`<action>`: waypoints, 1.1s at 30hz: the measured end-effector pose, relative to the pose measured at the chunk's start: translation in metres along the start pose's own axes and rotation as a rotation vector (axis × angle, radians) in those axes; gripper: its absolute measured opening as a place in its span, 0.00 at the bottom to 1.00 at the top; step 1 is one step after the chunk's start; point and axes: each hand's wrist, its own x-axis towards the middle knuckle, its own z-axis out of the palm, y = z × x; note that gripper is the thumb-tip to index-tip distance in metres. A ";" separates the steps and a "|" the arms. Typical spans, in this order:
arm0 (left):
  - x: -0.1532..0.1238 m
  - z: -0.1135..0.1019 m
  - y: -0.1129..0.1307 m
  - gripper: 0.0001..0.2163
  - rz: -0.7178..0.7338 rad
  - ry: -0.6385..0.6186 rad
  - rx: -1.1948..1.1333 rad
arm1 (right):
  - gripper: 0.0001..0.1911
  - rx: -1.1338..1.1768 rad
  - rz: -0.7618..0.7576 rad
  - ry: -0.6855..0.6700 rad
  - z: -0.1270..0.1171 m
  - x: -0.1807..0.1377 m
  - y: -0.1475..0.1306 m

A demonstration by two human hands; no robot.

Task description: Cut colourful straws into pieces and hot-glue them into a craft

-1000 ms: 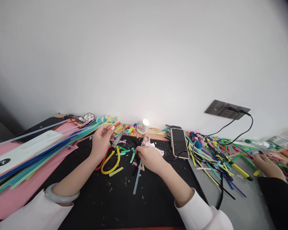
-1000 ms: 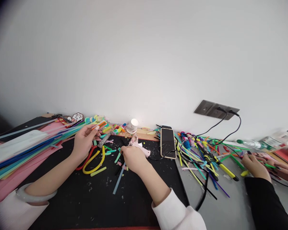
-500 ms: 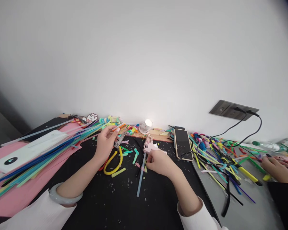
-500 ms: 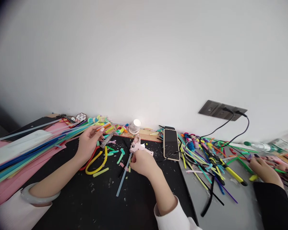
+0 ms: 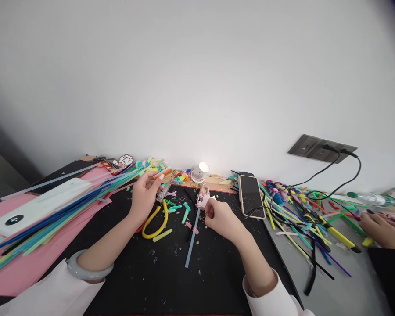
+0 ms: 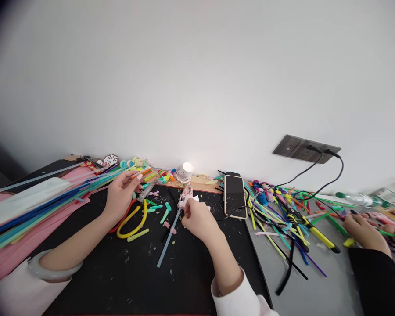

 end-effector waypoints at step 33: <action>0.038 -0.027 -0.012 0.12 -0.064 0.530 -0.328 | 0.25 -0.316 0.251 0.224 0.025 0.015 0.012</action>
